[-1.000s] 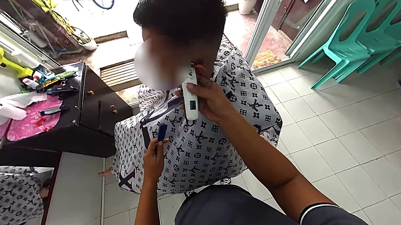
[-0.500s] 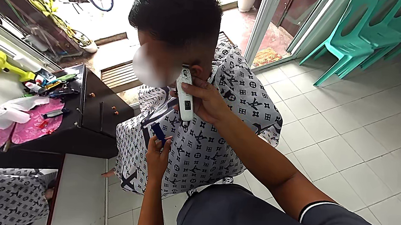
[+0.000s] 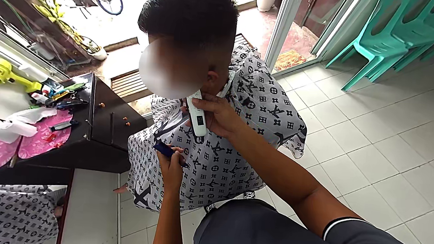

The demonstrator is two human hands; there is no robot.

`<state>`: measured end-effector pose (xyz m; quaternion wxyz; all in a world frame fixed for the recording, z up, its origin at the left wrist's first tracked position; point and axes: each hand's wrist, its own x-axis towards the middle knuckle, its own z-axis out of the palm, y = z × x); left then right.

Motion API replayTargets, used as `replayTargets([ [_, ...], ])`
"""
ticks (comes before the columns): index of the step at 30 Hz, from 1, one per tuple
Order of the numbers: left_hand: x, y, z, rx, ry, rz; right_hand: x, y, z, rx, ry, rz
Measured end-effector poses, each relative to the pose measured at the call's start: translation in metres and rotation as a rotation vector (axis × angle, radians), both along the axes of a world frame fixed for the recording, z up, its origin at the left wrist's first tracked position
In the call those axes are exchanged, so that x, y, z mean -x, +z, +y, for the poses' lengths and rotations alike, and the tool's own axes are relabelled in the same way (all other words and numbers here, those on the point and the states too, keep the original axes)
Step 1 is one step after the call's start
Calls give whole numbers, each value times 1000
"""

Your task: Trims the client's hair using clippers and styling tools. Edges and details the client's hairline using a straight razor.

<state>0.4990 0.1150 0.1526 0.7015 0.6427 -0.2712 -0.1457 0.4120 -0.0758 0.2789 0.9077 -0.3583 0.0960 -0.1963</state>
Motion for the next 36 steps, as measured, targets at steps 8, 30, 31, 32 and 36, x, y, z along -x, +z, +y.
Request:
replayTargets([
  [8, 10, 7, -8, -108, 70, -48, 6, -4, -8, -98, -55, -247],
  [30, 10, 65, -47, -254, -27, -142, 11, -10, -19, -296, 39, -431],
  [31, 9, 75, -47, -286, -31, -251, 14, -10, -21, -307, 37, -458],
  [32, 5, 85, -48, -317, -37, -372, 17, -10, -25, -314, 32, -486],
  [36, -10, 144, -62, -356, -79, -730, 42, -14, -47, -201, -5, -533],
])
